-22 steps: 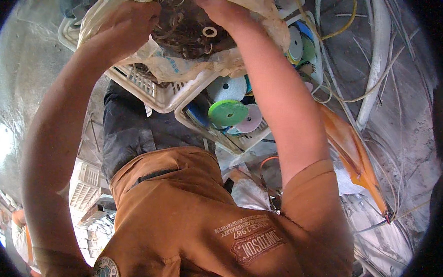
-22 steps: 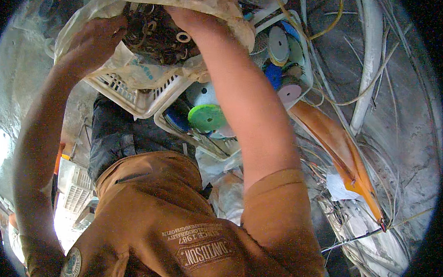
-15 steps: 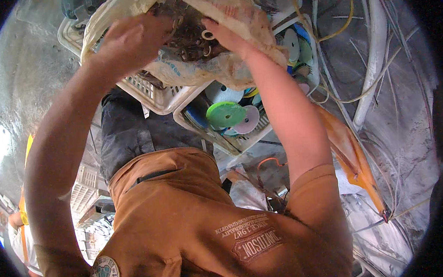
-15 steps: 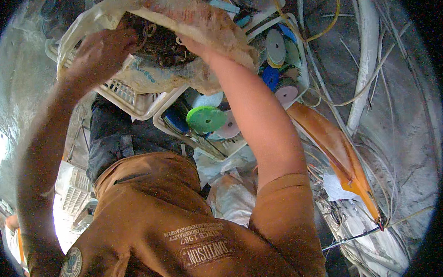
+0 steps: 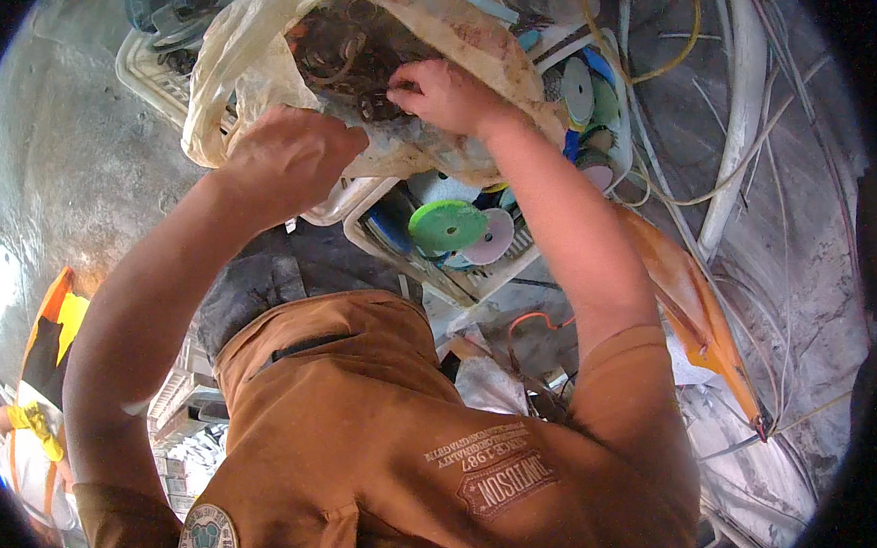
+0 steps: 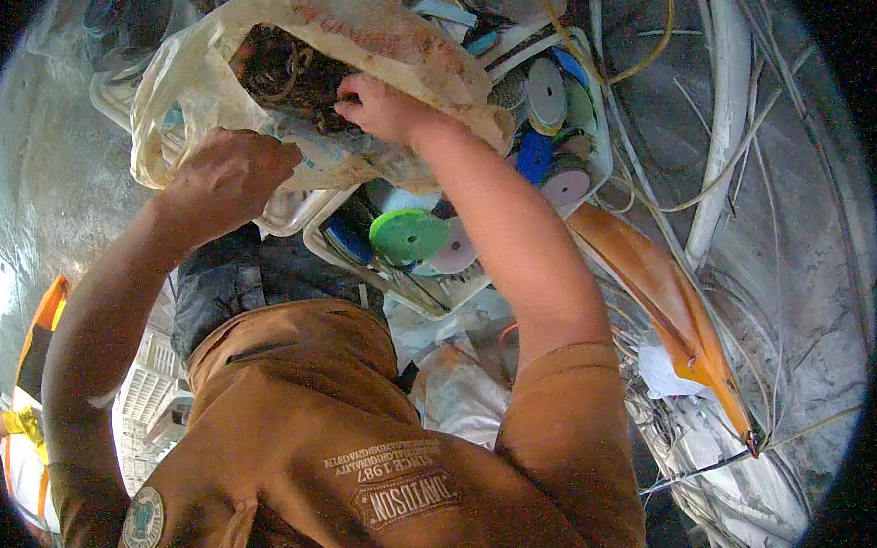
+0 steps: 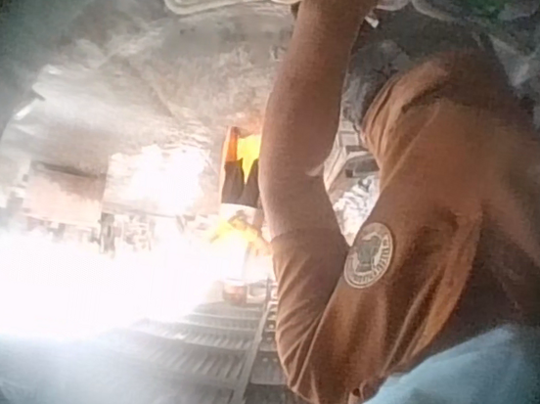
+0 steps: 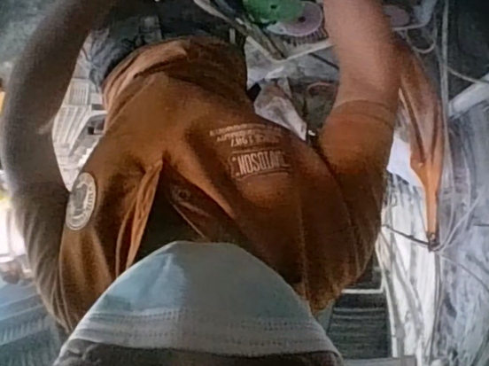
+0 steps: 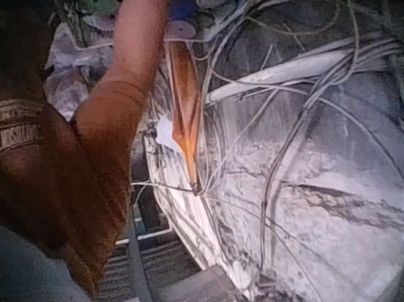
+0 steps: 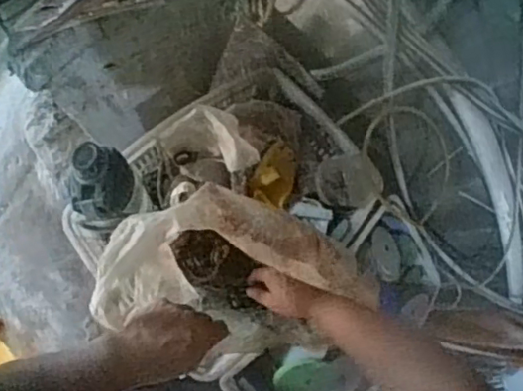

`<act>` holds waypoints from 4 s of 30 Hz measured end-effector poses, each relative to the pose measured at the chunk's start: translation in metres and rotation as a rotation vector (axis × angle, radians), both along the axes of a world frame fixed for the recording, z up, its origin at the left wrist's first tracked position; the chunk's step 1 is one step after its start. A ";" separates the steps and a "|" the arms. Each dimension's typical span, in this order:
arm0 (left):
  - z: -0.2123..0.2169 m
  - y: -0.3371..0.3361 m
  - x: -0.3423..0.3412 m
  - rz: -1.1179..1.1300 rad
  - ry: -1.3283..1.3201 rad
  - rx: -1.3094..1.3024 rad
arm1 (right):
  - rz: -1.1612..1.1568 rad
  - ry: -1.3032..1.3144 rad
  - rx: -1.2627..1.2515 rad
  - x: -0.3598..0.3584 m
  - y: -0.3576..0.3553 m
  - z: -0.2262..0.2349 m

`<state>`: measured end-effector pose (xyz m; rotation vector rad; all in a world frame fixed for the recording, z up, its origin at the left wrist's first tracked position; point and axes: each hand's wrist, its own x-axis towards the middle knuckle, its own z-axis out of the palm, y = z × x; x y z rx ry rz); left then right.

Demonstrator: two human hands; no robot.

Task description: The person retrieves small metal rings and fasteners from a plastic bag and then attaches them to a blue metal frame using a wrench. The task involves repetitive tightening of fasteners on the frame.

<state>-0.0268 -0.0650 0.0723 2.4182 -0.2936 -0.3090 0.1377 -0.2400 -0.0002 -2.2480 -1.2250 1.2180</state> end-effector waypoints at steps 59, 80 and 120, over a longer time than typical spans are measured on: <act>0.068 0.030 -0.025 0.520 0.029 -0.193 | -0.564 0.315 0.263 -0.062 0.034 -0.042; 0.056 0.031 -0.029 0.533 0.016 -0.160 | -0.118 -0.627 0.205 -0.022 -0.004 -0.055; 0.067 0.000 -0.038 0.459 0.286 -0.486 | 0.000 -0.717 0.090 -0.019 -0.008 -0.090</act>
